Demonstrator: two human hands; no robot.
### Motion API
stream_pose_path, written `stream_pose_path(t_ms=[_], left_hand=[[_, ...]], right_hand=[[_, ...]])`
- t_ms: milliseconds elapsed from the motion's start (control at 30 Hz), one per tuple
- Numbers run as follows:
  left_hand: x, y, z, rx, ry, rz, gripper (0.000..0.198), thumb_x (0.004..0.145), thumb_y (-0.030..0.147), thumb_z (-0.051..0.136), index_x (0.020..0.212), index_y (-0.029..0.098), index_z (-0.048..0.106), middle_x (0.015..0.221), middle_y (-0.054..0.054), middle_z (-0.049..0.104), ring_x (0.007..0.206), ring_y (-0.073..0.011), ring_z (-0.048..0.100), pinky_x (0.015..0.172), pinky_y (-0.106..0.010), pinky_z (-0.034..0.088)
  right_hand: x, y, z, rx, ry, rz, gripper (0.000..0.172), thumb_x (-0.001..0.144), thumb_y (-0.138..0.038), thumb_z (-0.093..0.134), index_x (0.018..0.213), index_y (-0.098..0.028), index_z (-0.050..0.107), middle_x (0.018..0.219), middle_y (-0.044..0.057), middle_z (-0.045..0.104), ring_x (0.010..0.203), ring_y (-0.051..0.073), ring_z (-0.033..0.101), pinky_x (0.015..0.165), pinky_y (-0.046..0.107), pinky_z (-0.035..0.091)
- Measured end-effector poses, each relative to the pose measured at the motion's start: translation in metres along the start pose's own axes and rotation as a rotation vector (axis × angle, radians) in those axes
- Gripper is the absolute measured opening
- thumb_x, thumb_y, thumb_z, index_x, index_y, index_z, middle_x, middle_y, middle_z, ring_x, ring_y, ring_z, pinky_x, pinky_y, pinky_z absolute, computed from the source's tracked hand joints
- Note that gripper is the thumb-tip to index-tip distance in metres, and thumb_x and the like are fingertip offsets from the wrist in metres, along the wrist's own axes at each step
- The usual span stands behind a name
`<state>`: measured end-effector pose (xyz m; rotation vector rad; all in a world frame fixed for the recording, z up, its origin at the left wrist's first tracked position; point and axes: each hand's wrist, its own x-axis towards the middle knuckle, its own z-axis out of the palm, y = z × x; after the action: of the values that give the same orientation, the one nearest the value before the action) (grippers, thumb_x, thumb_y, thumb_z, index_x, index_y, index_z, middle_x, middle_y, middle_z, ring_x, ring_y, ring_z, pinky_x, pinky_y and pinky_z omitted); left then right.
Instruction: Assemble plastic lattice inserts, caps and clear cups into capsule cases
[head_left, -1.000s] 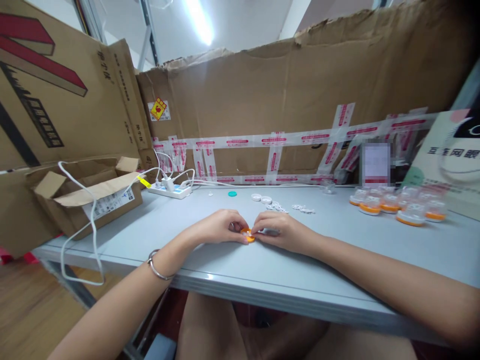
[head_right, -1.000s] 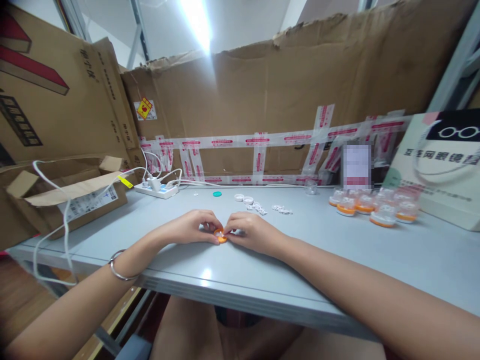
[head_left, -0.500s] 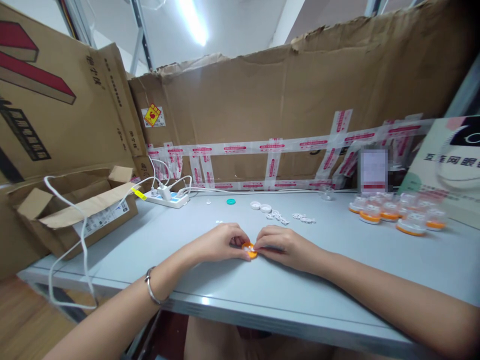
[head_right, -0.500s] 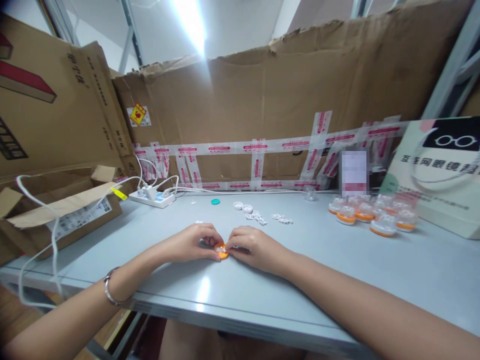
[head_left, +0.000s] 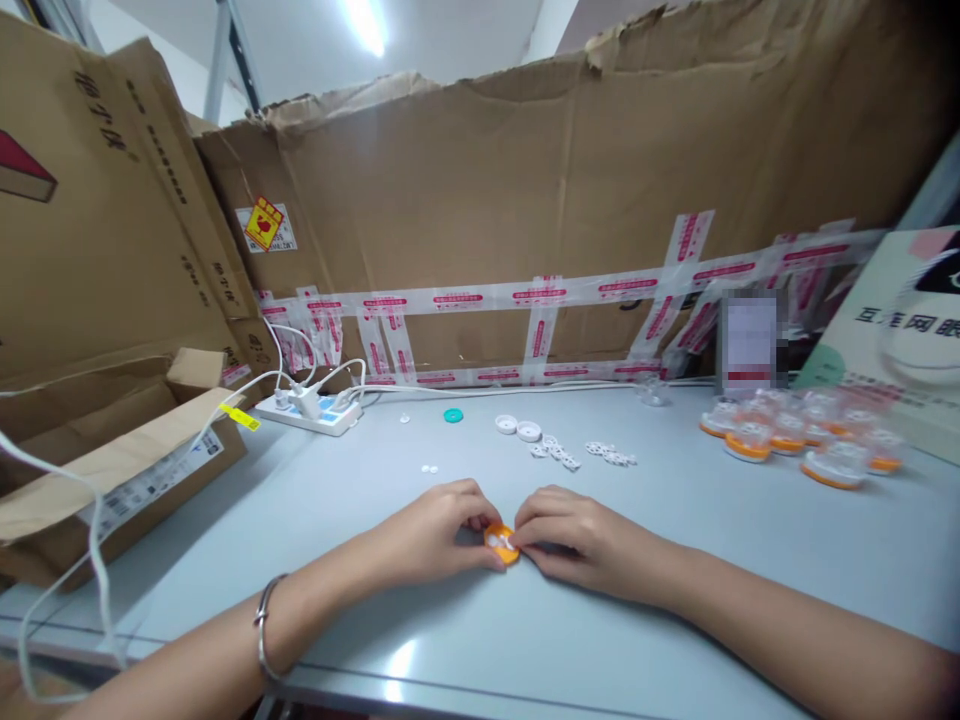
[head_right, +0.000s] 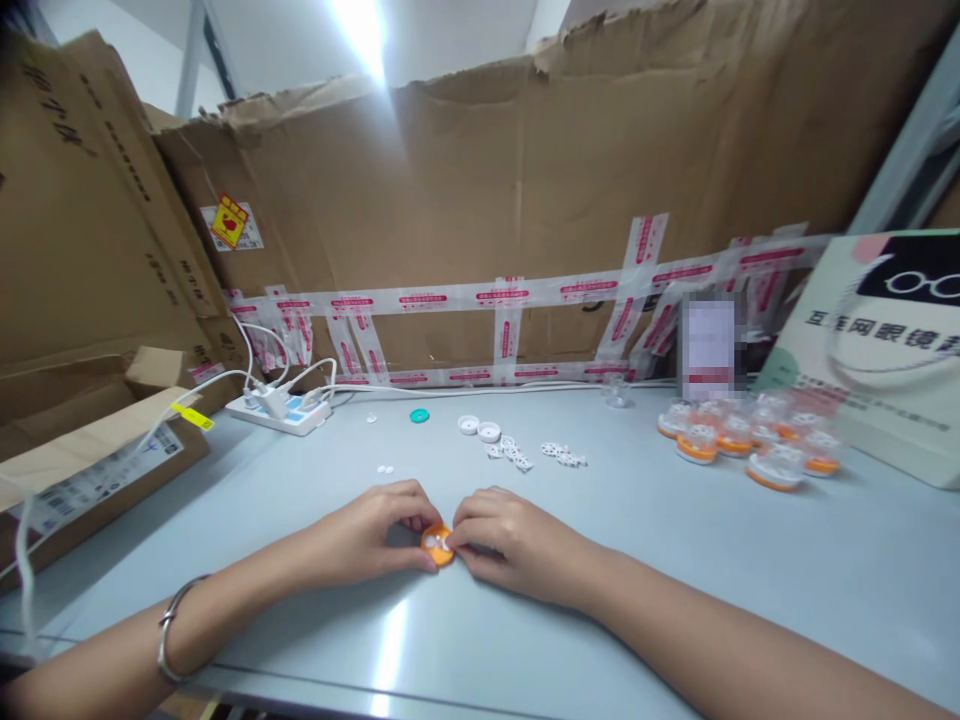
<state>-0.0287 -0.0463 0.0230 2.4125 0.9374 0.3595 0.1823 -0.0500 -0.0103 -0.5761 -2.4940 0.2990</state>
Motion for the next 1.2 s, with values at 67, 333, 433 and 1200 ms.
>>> stream_pose_path(t_ms=[67, 333, 433, 1200], left_hand=[[0.001, -0.002, 0.0, -0.026, 0.011, 0.009, 0.026, 0.075, 0.034, 0.066, 0.094, 0.017, 0.065, 0.086, -0.005, 0.059, 0.08, -0.0169, 0.056, 0.072, -0.026, 0.044], [-0.004, -0.002, 0.006, -0.035, 0.051, 0.028, 0.023, 0.076, 0.033, 0.065, 0.093, 0.016, 0.063, 0.09, -0.006, 0.058, 0.084, -0.0169, 0.055, 0.074, -0.026, 0.043], [-0.005, -0.003, 0.008, -0.05, 0.073, 0.01, 0.025, 0.074, 0.033, 0.067, 0.092, 0.016, 0.062, 0.09, -0.005, 0.058, 0.085, -0.0167, 0.054, 0.075, -0.025, 0.042], [0.014, -0.002, 0.019, 0.02, 0.145, 0.004, 0.019, 0.08, 0.024, 0.052, 0.095, 0.016, 0.06, 0.091, -0.006, 0.054, 0.077, -0.0149, 0.055, 0.073, -0.026, 0.045]], right_hand=[[0.0, -0.001, -0.001, -0.009, -0.011, -0.001, 0.021, 0.083, -0.013, 0.047, 0.091, -0.018, 0.066, 0.083, 0.009, 0.067, 0.077, 0.017, 0.06, 0.072, 0.031, 0.049], [0.004, -0.004, -0.004, 0.217, 0.066, 0.206, 0.02, 0.084, -0.017, 0.048, 0.088, -0.019, 0.068, 0.081, 0.006, 0.07, 0.074, 0.015, 0.063, 0.067, 0.025, 0.05], [0.005, 0.001, -0.009, 0.213, 0.229, 0.346, 0.018, 0.083, -0.023, 0.05, 0.085, -0.019, 0.067, 0.082, 0.006, 0.071, 0.075, 0.017, 0.065, 0.07, 0.029, 0.05], [0.016, 0.094, -0.036, -0.052, 0.123, 0.643, 0.019, 0.079, -0.024, 0.051, 0.091, -0.017, 0.064, 0.095, 0.007, 0.068, 0.092, 0.021, 0.061, 0.081, 0.031, 0.045]])
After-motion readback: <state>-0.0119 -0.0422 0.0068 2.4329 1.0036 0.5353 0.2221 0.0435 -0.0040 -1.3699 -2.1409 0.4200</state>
